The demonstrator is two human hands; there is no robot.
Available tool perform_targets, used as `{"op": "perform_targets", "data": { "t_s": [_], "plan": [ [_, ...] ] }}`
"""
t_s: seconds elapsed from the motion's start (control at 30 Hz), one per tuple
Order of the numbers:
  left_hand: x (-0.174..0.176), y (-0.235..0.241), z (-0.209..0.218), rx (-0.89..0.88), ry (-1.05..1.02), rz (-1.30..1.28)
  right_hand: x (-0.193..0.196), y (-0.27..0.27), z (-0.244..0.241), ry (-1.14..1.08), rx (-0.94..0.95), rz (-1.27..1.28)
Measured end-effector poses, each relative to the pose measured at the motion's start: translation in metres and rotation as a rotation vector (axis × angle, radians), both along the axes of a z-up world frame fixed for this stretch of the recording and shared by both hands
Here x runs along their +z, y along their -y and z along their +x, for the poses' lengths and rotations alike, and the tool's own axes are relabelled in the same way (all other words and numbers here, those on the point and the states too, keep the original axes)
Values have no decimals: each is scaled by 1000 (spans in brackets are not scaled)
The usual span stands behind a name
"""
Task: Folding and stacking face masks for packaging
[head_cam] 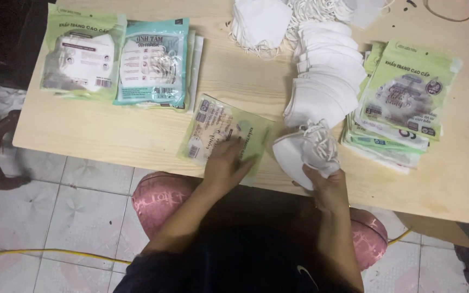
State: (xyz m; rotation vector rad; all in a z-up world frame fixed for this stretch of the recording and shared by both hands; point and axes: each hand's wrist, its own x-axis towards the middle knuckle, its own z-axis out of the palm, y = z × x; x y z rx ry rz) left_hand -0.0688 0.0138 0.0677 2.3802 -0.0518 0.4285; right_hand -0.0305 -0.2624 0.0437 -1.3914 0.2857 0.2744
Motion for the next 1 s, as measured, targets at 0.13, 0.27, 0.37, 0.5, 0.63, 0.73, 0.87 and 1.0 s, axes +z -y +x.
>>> {"op": "perform_targets", "data": {
  "t_s": [0.13, 0.27, 0.37, 0.5, 0.63, 0.73, 0.87, 1.0],
  "plan": [
    [-2, 22, 15, 41, -68, 138, -1, 4, 12, -22, 21, 7],
    [-23, 27, 17, 73, -74, 272, 7, 1, 13, -105, 12, 125],
    [-22, 23, 22, 99, -179, 196, -22, 5, 15, -147, 62, 276],
    [-39, 14, 28, 58, -369, -9, -90, 3, 17, -233, 173, 458],
    [-32, 13, 23, -16, -379, 24, -84, -38, 14, -272, 177, 486],
    [-42, 13, 23, 19, -292, -132, -66, -54, 23, -308, 265, 312],
    [-63, -2, 24, 129, -207, -279, -58, -51, 39, -260, 311, 121],
    [-70, -6, 19, 197, -137, -323, 22, -71, 34, -163, 425, -195]
  ]
}}
